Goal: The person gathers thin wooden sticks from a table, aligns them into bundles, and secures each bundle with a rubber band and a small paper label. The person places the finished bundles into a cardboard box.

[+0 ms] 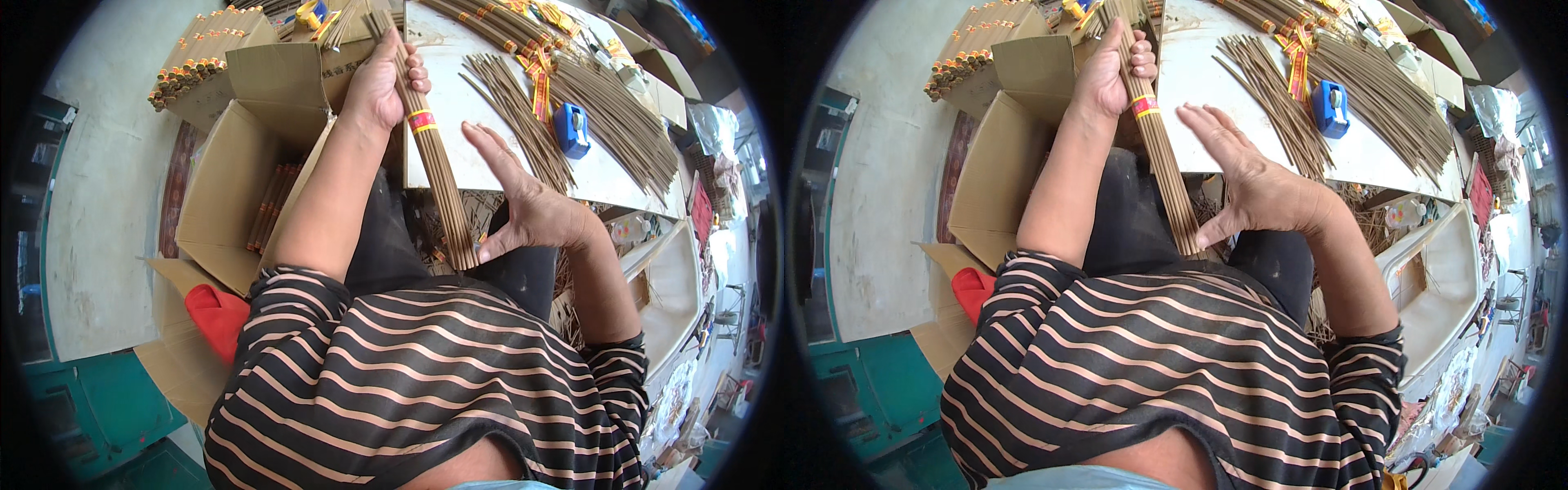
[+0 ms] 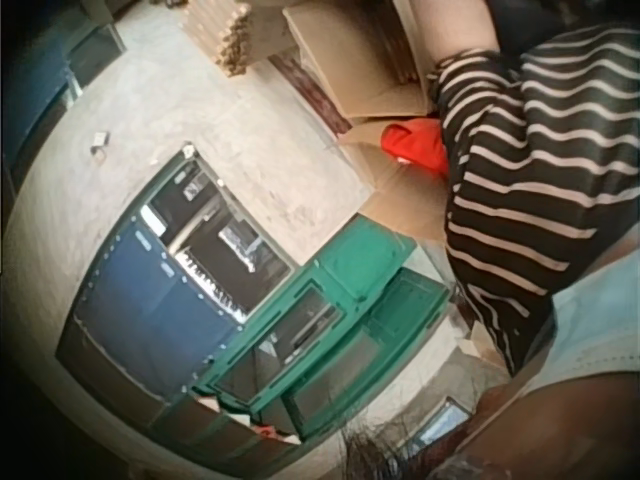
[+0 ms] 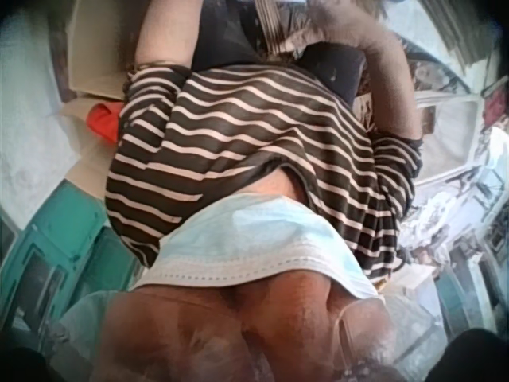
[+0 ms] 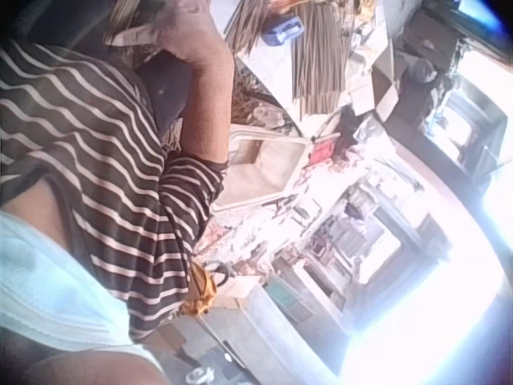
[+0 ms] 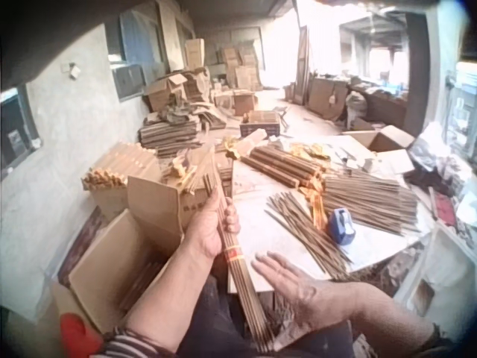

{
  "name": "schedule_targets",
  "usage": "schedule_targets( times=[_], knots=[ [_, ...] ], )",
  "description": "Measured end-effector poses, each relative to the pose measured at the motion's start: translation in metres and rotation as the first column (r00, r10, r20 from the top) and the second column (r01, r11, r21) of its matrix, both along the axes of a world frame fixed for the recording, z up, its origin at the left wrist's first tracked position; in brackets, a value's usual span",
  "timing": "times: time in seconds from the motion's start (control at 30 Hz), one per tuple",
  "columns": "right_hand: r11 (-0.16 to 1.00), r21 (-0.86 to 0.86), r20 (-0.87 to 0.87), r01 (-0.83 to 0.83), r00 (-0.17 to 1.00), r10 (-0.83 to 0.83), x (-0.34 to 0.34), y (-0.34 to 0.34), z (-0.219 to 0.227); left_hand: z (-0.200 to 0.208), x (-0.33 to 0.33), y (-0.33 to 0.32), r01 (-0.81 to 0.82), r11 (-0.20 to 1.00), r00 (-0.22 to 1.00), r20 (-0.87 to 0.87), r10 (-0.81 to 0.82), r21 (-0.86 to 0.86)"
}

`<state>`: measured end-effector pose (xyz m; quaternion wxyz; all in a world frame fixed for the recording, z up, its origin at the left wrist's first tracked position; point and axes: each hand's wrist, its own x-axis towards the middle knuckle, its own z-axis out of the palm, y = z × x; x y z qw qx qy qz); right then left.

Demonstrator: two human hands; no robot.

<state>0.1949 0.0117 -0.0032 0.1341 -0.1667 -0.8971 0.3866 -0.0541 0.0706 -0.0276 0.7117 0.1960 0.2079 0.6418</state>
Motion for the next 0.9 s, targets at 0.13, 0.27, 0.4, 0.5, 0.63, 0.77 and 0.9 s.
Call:
schedule_targets(
  times=[0.13,0.27,0.4,0.5,0.63,0.77,0.9],
  knots=[
    [0.974,0.213,0.17,-0.074,0.985,0.038,-0.01,-0.01,0.008,0.001,0.012,0.0,-0.03,0.999,0.998,-0.055,0.028,-0.031],
    [0.942,0.321,0.262,-0.101,0.965,0.013,-0.013,-0.015,0.012,0.001,0.016,0.0,-0.003,1.0,0.998,-0.064,0.002,-0.003],
    [0.933,0.34,0.274,-0.12,0.961,0.023,-0.013,-0.017,0.014,-0.001,0.02,0.0,-0.005,1.0,0.998,-0.06,0.005,-0.001],
    [0.924,0.362,0.32,-0.126,0.948,0.004,-0.013,-0.019,0.014,-0.003,0.02,0.001,-0.016,1.0,0.998,-0.06,0.016,0.0],
    [0.922,0.367,0.322,-0.125,0.947,0.0,-0.014,-0.021,0.013,-0.007,0.019,0.007,-0.058,0.998,0.996,-0.063,0.056,-0.023],
    [0.918,0.381,0.316,-0.111,0.948,-0.017,-0.016,-0.019,0.007,-0.005,0.02,0.008,-0.089,0.995,0.988,-0.126,0.092,0.034],
    [0.908,0.41,0.299,-0.093,0.953,-0.038,-0.018,-0.018,0.003,0.006,0.021,0.002,-0.069,0.997,0.992,-0.104,0.073,0.042]
  ],
)
